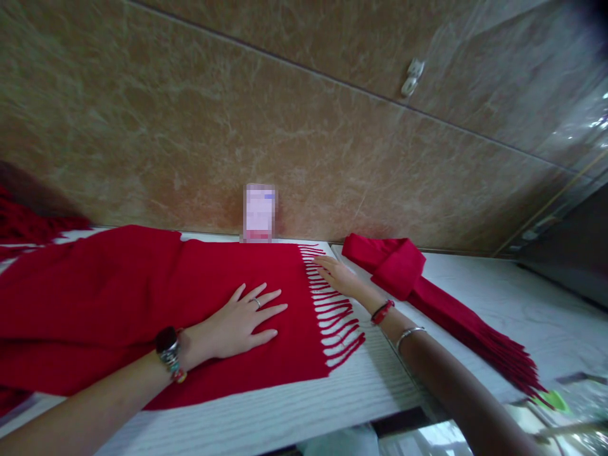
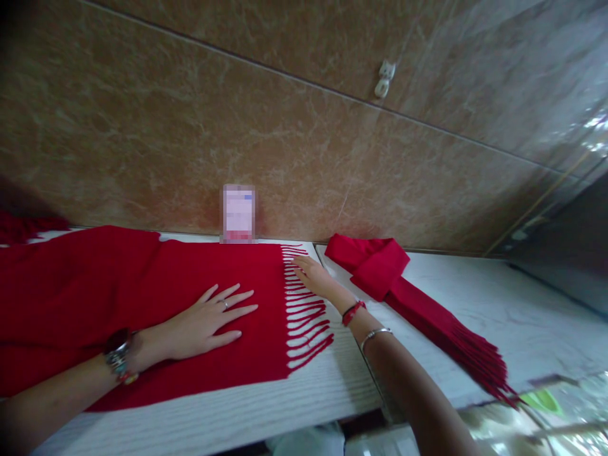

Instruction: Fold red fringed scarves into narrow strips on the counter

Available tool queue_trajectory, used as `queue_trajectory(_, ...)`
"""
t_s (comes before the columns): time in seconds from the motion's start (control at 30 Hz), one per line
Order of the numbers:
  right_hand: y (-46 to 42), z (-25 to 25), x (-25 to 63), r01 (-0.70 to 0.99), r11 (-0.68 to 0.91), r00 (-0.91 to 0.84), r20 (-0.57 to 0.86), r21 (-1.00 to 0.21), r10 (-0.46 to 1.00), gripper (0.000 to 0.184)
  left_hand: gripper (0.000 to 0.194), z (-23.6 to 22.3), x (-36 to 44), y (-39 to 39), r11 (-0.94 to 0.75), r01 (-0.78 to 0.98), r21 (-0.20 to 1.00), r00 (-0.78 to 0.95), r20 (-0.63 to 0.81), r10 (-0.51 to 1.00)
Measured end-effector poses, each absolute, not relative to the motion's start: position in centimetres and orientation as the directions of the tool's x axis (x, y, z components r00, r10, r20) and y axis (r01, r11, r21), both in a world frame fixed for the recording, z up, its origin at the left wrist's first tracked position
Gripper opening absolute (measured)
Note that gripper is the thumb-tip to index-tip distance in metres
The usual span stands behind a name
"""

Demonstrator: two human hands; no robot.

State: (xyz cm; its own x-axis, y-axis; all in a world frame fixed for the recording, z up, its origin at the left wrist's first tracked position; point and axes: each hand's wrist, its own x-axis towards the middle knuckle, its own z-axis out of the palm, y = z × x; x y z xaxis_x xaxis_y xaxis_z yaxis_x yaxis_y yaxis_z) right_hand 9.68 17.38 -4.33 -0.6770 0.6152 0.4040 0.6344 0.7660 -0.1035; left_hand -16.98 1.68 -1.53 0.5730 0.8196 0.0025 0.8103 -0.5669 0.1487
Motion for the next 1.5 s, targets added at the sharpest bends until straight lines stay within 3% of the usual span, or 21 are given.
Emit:
queue_trajectory(0.1,17.9,-4.5,8.8,0.688,0.721,-0.646,0.382,-0.083,0.661,0.029,0.051,-1.6,-17.0,1.5,-0.504,0.854,0.133,0.501,0.056,0.864)
queue_trajectory(0.27,18.7,-4.6,10.4,0.812,0.575,-0.474,0.461,-0.100,0.750,0.031,0.056,-1.5,-17.8,1.7,-0.147,0.987,0.067,0.144,0.052,0.988)
queue_trajectory(0.37,18.8,-4.4,10.5,0.816,0.568,-0.451,0.496,-0.107,0.742,0.031,0.055,-1.1,-18.8,2.3,-0.093,0.993,0.067,0.092,0.019,0.996)
queue_trajectory(0.53,18.1,-4.4,9.2,0.700,0.711,-0.637,0.392,-0.068,0.664,0.028,0.056,-0.6,-20.7,3.3,-0.022,0.998,0.055,0.016,0.105,0.994)
queue_trajectory(0.7,18.3,-4.2,9.9,0.784,0.616,-0.535,0.423,-0.073,0.731,0.026,0.060,-1.8,-22.1,4.0,0.087,0.995,0.055,-0.085,-0.045,0.995)
queue_trajectory(0.9,18.1,-4.1,9.5,0.730,0.682,-0.620,0.377,-0.043,0.688,0.024,0.069,-2.6,-22.1,4.2,0.077,0.995,0.056,-0.074,-0.054,0.996)
queue_trajectory(1.07,18.5,-4.2,10.1,0.823,0.566,-0.491,0.432,-0.055,0.756,0.026,0.076,-1.4,-22.4,4.5,0.063,0.997,0.040,-0.058,-0.115,0.992)
queue_trajectory(1.17,19.2,-3.8,9.9,0.806,0.588,-0.491,0.475,-0.071,0.730,0.028,0.080,0.2,-22.2,6.0,0.035,0.998,0.044,-0.026,-0.180,0.983)
queue_trajectory(1.37,20.5,-3.8,6.6,0.643,0.765,-0.691,0.395,-0.045,0.605,0.027,0.067,0.6,-20.3,10.0,-0.088,0.994,0.063,0.091,-0.050,0.995)
queue_trajectory(1.5,21.5,-4.7,6.9,0.692,0.718,-0.640,0.402,-0.068,0.655,0.026,0.061,-2.1,-20.2,10.5,-0.136,0.989,0.065,0.136,0.016,0.991)
